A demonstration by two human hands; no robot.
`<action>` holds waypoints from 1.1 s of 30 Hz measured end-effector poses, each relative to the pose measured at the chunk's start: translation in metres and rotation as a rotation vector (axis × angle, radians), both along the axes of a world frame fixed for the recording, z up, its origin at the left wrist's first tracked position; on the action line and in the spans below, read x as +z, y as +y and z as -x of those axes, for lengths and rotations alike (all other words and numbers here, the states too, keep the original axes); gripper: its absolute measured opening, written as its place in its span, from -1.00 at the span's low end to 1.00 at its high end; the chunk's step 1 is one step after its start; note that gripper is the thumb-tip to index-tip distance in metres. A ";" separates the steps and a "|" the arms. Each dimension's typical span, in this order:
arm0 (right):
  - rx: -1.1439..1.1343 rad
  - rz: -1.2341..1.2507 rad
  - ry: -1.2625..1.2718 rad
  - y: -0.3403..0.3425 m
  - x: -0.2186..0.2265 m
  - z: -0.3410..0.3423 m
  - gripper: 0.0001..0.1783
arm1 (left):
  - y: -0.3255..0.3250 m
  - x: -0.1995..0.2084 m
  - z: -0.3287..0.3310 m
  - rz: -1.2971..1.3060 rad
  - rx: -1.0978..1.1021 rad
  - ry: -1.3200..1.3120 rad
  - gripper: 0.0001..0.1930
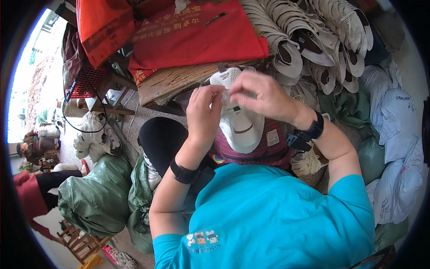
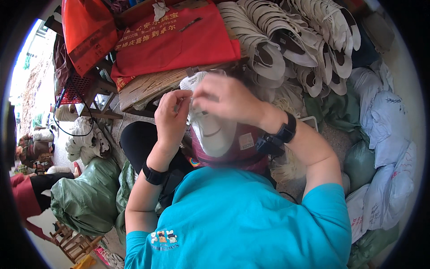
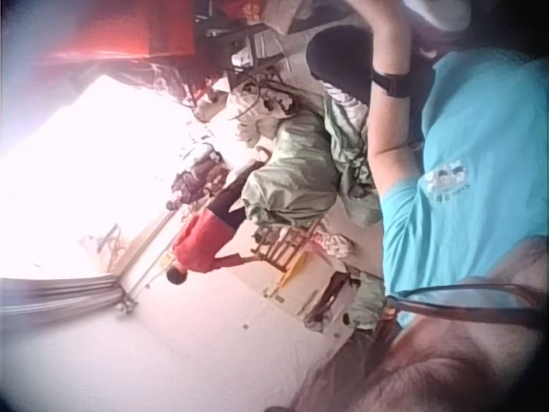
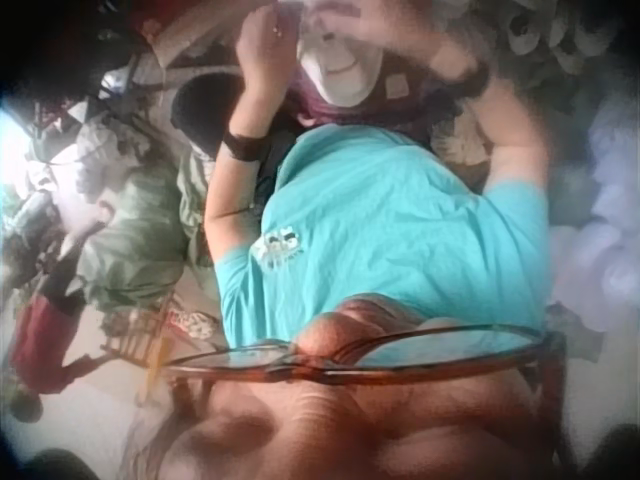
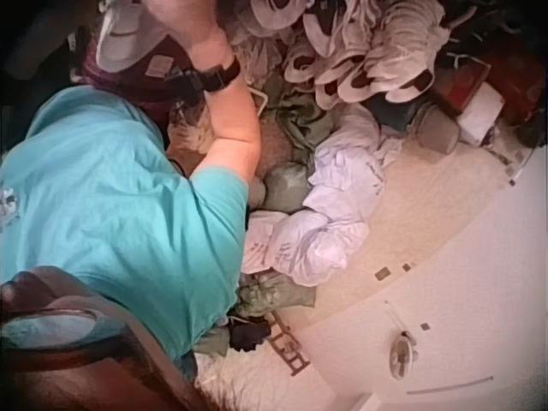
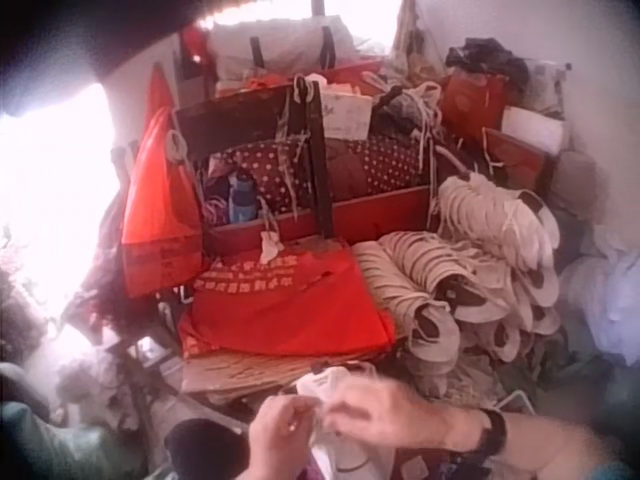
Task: The person sits on the floor and laces a white sneaker using a long white shoelace. They thread the lace through the eyelets, pull it tight, and tie a knot. The person then picks up a second white sneaker and repeats the lacing process.
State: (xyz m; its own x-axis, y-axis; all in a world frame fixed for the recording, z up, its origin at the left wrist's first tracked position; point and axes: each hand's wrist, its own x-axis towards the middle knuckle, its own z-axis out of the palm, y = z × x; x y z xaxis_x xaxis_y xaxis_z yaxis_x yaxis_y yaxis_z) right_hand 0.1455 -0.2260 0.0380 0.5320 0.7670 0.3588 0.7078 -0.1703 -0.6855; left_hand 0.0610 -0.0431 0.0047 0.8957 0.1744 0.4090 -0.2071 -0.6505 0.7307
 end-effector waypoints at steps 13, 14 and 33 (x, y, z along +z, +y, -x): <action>-0.151 0.123 -0.246 0.009 -0.020 -0.023 -0.88 | 0.003 -0.005 -0.006 -0.265 0.157 0.113 -0.91; -0.145 0.124 -0.223 0.009 -0.021 -0.024 -0.89 | 0.001 -0.009 -0.008 -0.244 0.154 0.096 -0.92; -0.202 -0.335 0.850 0.017 0.003 -0.018 -0.87 | 0.000 -0.005 0.003 -0.212 0.047 0.025 -0.86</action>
State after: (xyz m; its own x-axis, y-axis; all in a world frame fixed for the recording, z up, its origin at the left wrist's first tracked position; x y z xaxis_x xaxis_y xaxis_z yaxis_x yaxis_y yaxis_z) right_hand 0.1631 -0.2094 0.0413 0.8293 0.5582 -0.0264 -0.0752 0.0647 -0.9951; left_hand 0.0579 -0.0435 0.0001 0.8991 0.1282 0.4185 -0.1566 -0.7987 0.5810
